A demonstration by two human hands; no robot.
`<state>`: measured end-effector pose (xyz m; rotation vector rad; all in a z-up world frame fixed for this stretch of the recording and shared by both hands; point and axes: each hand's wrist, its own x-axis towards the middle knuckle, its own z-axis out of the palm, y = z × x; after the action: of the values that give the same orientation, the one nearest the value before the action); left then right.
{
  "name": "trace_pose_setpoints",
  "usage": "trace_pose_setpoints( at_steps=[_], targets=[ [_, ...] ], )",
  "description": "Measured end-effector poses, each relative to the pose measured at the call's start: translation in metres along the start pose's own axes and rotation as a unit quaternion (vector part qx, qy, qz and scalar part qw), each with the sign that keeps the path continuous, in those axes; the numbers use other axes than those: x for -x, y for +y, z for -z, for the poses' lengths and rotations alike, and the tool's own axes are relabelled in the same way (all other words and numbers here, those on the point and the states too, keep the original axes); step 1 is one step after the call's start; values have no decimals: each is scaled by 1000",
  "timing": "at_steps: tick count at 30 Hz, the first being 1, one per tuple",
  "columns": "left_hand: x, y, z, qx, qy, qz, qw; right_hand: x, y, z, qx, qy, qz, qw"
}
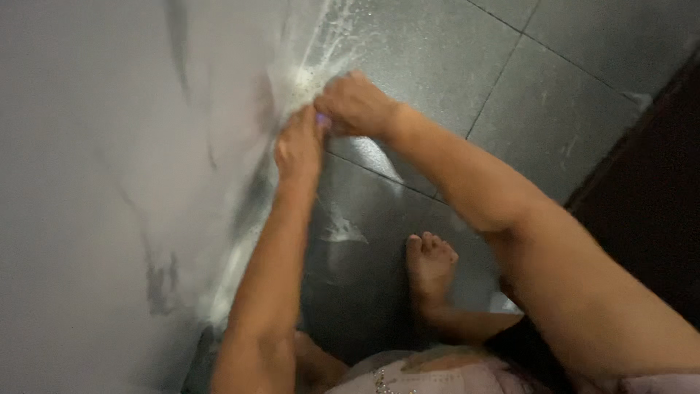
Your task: The person uses a purple scrubbing tool to clean a white substance from the tiled floor near a wall. They repeatedly scrub the same area with both hands, focusing on the corner where the floor meets the wall.
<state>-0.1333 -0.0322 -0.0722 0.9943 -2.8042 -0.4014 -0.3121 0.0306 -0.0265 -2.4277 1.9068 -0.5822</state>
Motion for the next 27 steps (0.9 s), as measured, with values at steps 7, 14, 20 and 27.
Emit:
trace_pose_setpoints(
  at_steps=[7, 14, 20, 27],
  targets=[
    [-6, 9, 22, 73, -106, 91, 987, -16, -7, 3, 55, -282, -89, 954],
    [141, 45, 95, 145, -277, 126, 941, 65, -109, -16, -169, 50, 107, 979],
    [203, 54, 89, 187, -327, 173, 910, 106, -168, -21, -19, 13, 108, 994],
    [132, 7, 74, 155, -259, 140, 943, 56, -111, -57, -165, -32, 81, 982]
  ],
)
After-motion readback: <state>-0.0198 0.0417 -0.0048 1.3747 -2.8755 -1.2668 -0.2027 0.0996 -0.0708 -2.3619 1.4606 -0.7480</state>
